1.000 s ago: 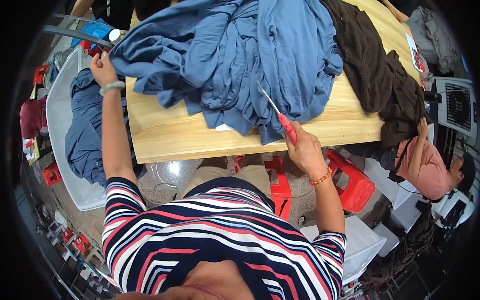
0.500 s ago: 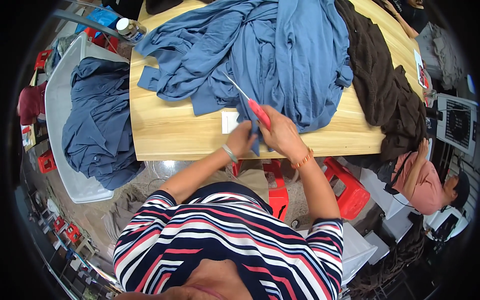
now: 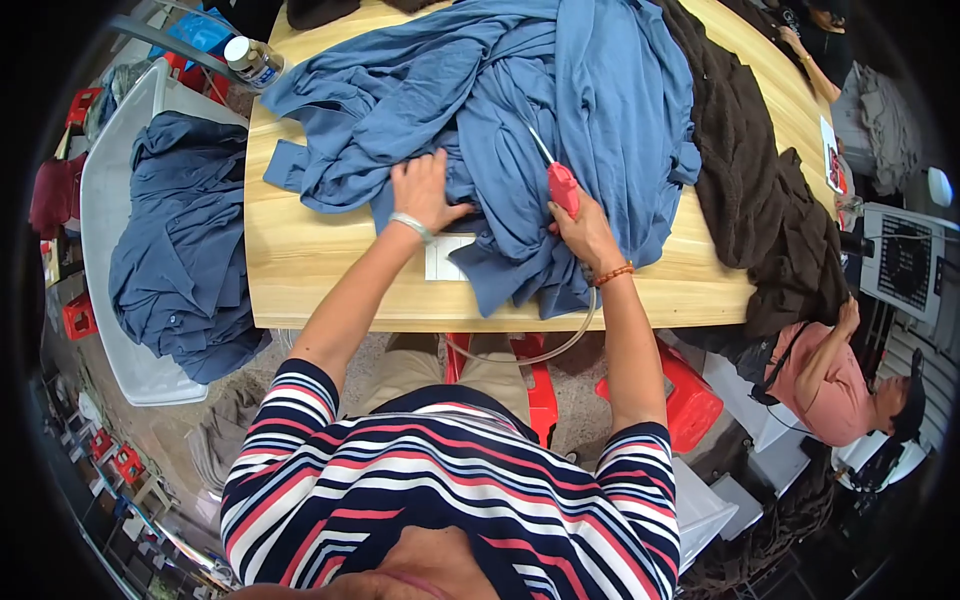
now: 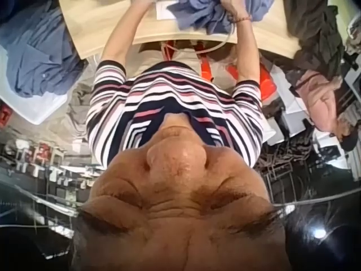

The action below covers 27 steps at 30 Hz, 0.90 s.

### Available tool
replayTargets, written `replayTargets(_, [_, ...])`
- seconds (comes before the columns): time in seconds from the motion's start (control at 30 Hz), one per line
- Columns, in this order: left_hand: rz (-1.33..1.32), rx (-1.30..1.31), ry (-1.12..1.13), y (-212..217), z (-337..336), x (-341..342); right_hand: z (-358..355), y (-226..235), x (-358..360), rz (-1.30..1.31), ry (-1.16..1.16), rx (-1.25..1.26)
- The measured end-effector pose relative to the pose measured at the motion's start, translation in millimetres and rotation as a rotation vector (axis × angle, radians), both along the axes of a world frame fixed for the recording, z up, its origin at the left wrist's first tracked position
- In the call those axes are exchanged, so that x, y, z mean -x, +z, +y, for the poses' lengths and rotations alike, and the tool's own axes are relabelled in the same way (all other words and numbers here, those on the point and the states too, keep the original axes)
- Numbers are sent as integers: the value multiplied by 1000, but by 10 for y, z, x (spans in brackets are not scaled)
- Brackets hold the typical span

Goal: Trimming excess threads and cutting fabric components on a workbench in a sewing factory.

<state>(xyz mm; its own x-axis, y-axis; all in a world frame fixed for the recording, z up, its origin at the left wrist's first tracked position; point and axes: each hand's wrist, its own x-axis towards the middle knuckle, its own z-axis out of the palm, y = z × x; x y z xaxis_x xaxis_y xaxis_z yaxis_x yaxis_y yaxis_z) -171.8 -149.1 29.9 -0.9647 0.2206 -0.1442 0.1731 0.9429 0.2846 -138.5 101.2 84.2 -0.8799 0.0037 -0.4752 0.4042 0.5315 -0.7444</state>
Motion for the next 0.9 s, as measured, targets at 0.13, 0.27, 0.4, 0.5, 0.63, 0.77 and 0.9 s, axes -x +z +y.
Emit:
replayTargets(0.13, [-406, -704, -62, -480, 483, -482, 248, 56, -28, -22, 29, -12])
replayTargets(0.27, [-979, -1120, -67, -476, 664, -843, 548, -20, -123, 96, 92, -142])
replayTargets(0.4, [-556, -984, 60, -252, 382, -541, 694, -12, -219, 64, 72, -156])
replayTargets(0.5, [240, -558, 3, -582, -180, -15, 606, 44, -183, 160, 128, -153])
replayTargets(0.63, [367, -250, 257, -549, -895, 786, 652, -73, -189, 177, 118, -143])
replayTargets(0.77, [278, -26, 218, -373, -812, 900, 645, -13, -191, 161, 86, -121])
replayTargets(0.9, [239, -573, -95, -341, -8, -115, 765, -5, -364, 167, 39, -140])
